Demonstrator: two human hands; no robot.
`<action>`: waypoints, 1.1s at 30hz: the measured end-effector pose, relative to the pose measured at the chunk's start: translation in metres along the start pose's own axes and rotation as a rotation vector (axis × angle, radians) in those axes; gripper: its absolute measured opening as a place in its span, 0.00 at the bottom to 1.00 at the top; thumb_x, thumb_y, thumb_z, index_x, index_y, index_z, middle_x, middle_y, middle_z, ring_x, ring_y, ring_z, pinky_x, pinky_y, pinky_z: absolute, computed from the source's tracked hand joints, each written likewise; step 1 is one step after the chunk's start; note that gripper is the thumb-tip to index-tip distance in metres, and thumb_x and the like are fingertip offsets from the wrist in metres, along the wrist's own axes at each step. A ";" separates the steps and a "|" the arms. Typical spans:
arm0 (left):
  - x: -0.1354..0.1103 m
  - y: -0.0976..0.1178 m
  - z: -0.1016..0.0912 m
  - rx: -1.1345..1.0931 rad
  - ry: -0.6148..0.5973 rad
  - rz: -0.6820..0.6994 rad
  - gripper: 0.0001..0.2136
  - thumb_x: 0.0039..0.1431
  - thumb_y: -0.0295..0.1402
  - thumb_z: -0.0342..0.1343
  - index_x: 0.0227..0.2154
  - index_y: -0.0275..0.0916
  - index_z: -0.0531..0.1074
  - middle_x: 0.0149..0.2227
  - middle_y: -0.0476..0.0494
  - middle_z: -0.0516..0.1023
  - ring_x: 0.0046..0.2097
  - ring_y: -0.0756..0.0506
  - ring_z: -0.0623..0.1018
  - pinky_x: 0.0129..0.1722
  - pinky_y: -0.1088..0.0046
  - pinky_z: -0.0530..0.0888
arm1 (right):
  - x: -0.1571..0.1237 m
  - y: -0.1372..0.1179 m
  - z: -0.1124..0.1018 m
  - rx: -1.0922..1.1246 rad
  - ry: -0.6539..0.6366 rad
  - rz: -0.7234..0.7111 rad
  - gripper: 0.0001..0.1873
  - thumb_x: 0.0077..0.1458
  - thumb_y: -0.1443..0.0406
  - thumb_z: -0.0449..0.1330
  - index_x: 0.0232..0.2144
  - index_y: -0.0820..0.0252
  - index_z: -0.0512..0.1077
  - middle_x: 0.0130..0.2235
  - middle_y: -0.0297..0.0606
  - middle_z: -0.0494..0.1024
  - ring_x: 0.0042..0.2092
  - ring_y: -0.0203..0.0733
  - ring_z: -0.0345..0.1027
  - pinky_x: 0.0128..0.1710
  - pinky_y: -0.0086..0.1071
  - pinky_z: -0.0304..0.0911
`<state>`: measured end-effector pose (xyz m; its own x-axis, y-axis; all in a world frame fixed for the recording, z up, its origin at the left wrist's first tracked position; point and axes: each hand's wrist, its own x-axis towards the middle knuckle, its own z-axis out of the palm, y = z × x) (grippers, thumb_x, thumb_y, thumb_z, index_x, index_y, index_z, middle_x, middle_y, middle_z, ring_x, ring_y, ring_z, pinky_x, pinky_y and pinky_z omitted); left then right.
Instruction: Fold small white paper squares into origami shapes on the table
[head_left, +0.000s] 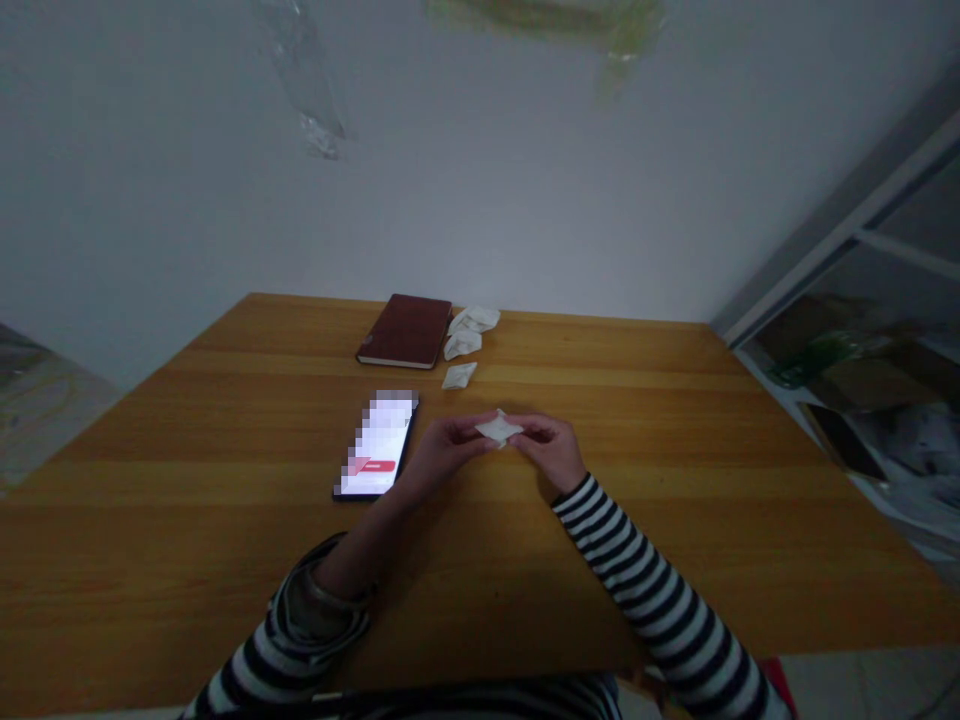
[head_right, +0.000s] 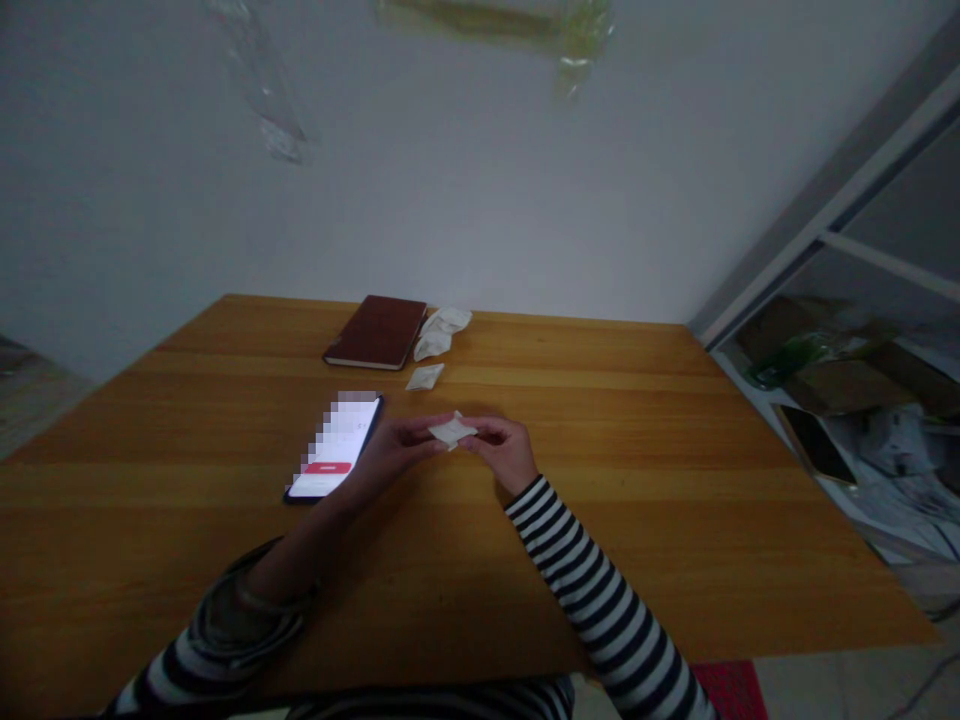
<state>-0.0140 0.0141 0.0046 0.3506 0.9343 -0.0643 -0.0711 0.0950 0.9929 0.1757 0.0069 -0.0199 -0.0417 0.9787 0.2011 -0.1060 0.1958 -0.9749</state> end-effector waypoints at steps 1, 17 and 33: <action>0.000 0.000 -0.001 0.010 0.004 0.005 0.25 0.45 0.38 0.70 0.48 0.37 0.78 0.46 0.39 0.83 0.51 0.36 0.79 0.56 0.57 0.71 | 0.000 0.000 0.000 -0.007 -0.002 0.002 0.16 0.42 0.59 0.73 0.36 0.54 0.82 0.39 0.42 0.84 0.40 0.46 0.78 0.43 0.40 0.72; -0.008 0.008 0.004 -0.017 -0.008 0.043 0.26 0.49 0.40 0.68 0.52 0.38 0.76 0.52 0.39 0.79 0.54 0.37 0.77 0.58 0.59 0.69 | -0.002 -0.008 0.002 0.216 0.119 0.151 0.15 0.44 0.55 0.71 0.31 0.58 0.79 0.31 0.38 0.84 0.31 0.40 0.78 0.33 0.34 0.75; -0.004 0.000 0.008 0.070 0.135 0.058 0.21 0.54 0.41 0.64 0.50 0.40 0.77 0.51 0.42 0.80 0.53 0.38 0.78 0.58 0.59 0.69 | -0.004 0.000 0.005 0.215 0.066 0.153 0.17 0.46 0.55 0.71 0.36 0.57 0.76 0.32 0.36 0.83 0.30 0.41 0.77 0.33 0.35 0.76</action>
<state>-0.0075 0.0077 0.0061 0.2192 0.9756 -0.0146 -0.0207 0.0196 0.9996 0.1710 0.0029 -0.0205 -0.0089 0.9992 0.0393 -0.3119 0.0346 -0.9495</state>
